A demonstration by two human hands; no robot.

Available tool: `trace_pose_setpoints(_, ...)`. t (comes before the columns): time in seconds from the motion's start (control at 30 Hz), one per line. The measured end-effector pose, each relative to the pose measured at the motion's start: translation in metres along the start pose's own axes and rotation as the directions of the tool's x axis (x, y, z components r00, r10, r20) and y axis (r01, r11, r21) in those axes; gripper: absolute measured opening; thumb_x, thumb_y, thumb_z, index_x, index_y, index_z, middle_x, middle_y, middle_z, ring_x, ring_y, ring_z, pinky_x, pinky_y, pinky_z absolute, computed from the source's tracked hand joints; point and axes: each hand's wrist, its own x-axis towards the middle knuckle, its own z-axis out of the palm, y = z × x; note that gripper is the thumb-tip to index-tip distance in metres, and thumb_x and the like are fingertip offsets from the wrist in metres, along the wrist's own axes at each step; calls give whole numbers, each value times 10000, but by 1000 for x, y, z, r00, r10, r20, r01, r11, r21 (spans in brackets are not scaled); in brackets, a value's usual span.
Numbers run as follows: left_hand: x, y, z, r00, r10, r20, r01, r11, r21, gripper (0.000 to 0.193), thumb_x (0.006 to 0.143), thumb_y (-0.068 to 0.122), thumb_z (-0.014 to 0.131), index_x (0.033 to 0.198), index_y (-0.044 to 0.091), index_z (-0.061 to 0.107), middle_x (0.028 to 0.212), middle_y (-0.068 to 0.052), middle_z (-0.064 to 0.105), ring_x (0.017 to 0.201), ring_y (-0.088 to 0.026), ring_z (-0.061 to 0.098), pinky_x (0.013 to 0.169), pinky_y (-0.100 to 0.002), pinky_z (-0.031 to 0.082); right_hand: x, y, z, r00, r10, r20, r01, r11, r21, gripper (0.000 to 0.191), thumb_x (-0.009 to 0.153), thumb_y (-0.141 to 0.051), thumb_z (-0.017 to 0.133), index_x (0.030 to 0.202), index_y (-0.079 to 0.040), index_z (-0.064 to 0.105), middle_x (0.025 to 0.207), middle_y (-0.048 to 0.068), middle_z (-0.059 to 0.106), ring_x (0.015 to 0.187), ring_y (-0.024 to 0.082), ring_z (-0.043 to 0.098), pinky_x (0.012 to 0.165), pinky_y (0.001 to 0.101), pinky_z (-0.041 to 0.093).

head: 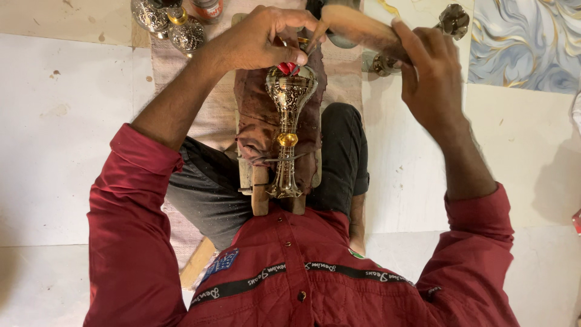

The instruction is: The person sits on the floor with an ornate brass vase held upright between their legs. They hold a small punch against the vase surface and strike it with a wooden mallet, repositioning the punch repeatedly to work the decorated metal surface.

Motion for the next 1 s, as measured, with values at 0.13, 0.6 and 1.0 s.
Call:
trace_pose_setpoints(0.13,-8,-4,4,996,71,-61,-71,997,12,387,1056,102,798,1405,62,635,1244,-87,736,1042,-140,745,932,-317,634,-6,-4,2,991,-101,85,117,969,-219,642,994,58,697,1591,-69,496,1294,190,598,1163,358,592,981,473,516)
trace_pose_setpoints(0.6,-29,-19,14,977,-10,-213,6,1000,-18,457,1084,204,779,1468,55,581,947,-54,777,823,-99,748,757,-260,593,24,-18,-16,987,-91,132,90,996,18,608,1022,31,694,1590,-99,519,1247,188,609,1122,320,633,974,420,541)
trace_pose_setpoints(1.0,-26,-16,14,978,-62,-202,61,998,-11,456,1048,171,807,1445,111,592,913,-42,778,825,-85,738,776,-253,584,47,-49,-35,945,-315,89,328,905,-273,592,946,85,739,1499,-66,593,1158,143,600,1027,315,567,899,448,450)
